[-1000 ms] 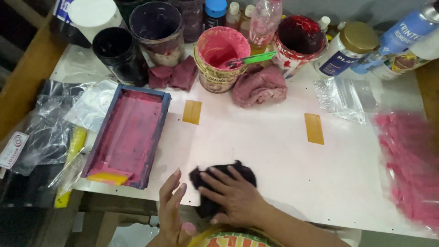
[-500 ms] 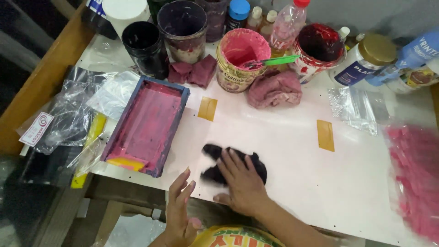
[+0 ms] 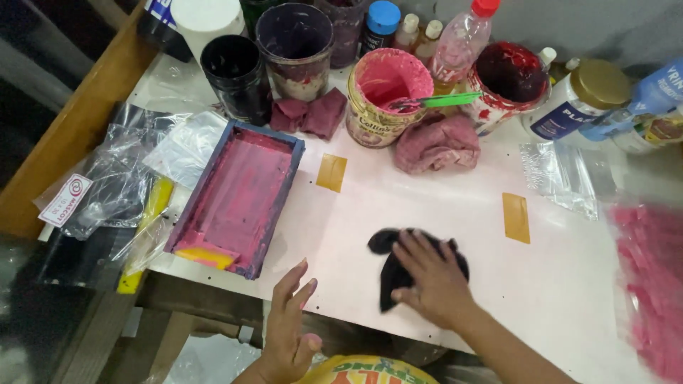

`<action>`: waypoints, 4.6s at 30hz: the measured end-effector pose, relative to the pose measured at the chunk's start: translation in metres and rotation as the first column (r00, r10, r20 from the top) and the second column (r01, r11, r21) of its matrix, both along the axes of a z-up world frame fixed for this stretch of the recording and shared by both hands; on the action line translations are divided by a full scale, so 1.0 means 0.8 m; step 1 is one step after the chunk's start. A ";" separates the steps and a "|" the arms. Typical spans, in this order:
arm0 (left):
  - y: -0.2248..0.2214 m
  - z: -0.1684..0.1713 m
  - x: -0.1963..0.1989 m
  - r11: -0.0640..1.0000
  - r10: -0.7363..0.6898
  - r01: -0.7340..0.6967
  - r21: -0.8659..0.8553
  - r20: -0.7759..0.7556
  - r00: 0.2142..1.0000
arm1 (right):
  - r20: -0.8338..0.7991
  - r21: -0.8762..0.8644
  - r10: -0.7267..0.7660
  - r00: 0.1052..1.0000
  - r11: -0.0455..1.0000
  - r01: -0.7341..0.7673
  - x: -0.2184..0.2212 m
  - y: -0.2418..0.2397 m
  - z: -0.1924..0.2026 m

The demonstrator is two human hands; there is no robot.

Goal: Using a squeegee to move ink on a screen printing frame, then cleaning the frame and workbench with a cloth.

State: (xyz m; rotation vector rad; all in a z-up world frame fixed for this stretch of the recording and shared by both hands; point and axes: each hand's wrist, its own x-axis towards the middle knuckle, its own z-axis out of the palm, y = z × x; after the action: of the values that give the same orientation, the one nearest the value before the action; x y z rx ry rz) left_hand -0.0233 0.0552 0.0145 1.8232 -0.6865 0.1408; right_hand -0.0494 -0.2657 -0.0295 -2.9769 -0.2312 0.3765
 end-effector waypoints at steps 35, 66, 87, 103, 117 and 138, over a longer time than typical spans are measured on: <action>0.006 0.023 0.007 0.985 0.043 -0.040 -0.165 0.012 0.999 | 0.168 -0.127 -0.116 0.979 0.982 0.138 0.046 0.030 -0.012; -0.131 -0.069 0.033 0.827 -0.178 -0.079 0.556 0.393 0.902 | 0.351 0.539 -0.437 0.828 0.817 0.203 -0.046 0.048 -0.017; -0.128 -0.013 0.063 0.930 -0.006 -0.081 0.358 0.235 0.972 | 0.258 0.822 -0.764 0.591 0.496 0.281 -0.101 -0.011 0.000; -0.159 -0.038 0.065 0.838 -0.309 0.082 0.539 0.347 0.885 | 0.442 0.614 -0.480 0.758 0.778 0.134 -0.057 0.015 0.023; -0.151 -0.066 0.043 0.892 -0.232 0.111 0.438 0.232 0.945 | 0.474 0.422 -0.267 0.839 0.905 0.050 -0.045 0.027 0.012; -0.064 -0.091 0.070 0.822 0.063 -0.379 0.425 0.594 0.802 | 0.362 -0.195 -0.311 0.879 0.897 0.397 0.018 -0.131 -0.057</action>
State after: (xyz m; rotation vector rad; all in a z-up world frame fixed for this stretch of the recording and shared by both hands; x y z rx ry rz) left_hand 0.0328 0.0042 -0.0584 2.4335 -0.9737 0.7451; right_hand -0.0353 -0.3708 -0.0748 -3.2321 0.3727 -0.1403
